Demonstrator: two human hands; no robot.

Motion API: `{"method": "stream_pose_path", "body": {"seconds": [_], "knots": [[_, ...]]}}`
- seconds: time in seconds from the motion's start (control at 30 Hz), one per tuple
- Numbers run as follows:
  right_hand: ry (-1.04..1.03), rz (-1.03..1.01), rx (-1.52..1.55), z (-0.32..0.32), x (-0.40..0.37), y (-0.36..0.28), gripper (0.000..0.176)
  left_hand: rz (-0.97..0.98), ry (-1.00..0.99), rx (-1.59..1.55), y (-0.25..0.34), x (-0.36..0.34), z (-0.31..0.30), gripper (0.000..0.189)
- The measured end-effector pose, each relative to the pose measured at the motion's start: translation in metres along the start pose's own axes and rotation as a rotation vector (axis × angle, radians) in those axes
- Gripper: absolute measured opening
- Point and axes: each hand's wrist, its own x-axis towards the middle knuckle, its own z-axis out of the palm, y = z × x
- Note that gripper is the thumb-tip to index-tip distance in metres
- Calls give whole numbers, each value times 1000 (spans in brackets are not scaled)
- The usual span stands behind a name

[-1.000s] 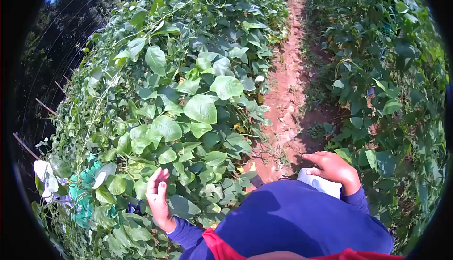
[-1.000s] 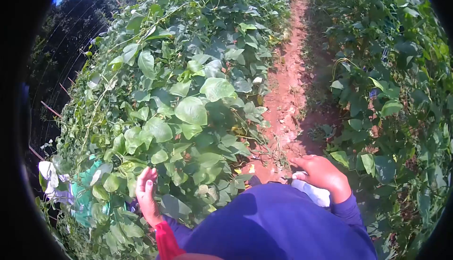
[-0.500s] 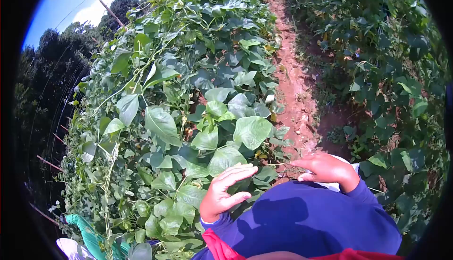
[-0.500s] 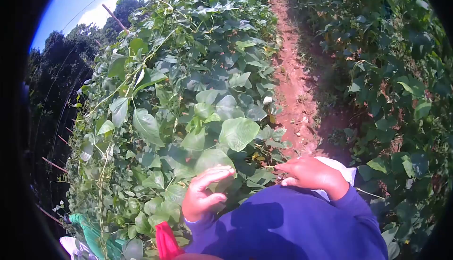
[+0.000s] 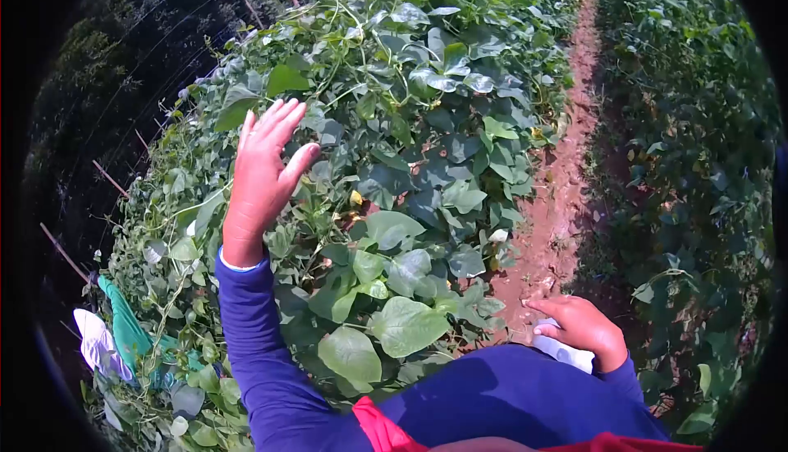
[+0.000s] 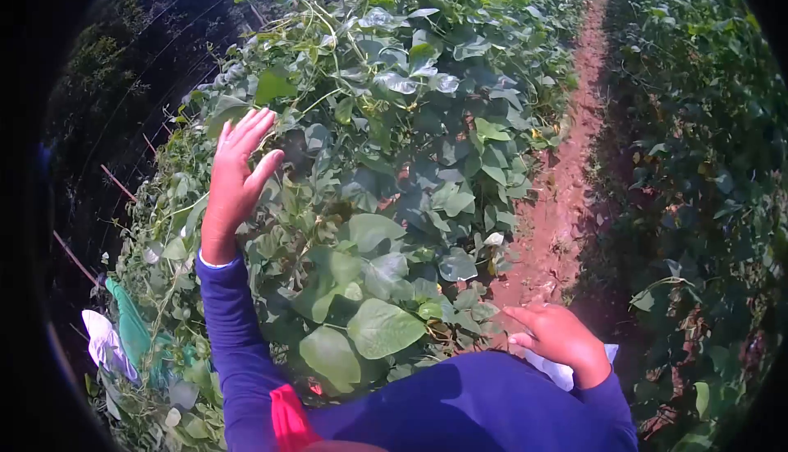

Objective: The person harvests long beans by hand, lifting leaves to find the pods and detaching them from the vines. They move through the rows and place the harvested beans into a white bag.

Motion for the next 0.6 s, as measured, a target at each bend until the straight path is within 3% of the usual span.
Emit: {"method": "stream_pose_path", "body": {"seconds": [0.1,0.13,0.23,0.33,0.4,0.47,0.6], "knots": [[-15,2,19,-41,-2,43,50,-276,-156,371,-62,26,39,63],[-59,29,3,-52,-2,57,51,-398,-269,388,-55,32,36,58],[-153,54,-29,-86,4,90,53,-427,-374,450,-32,33,26,45],[-78,51,-99,-107,17,100,49,-438,-352,294,-8,34,8,30],[-10,60,-81,-117,28,96,50,-261,-160,397,13,30,-12,23],[46,58,-78,-114,36,92,50,-320,19,364,54,26,-27,21],[66,4,42,-79,51,77,51,-394,45,-201,108,-11,-8,34]]}}
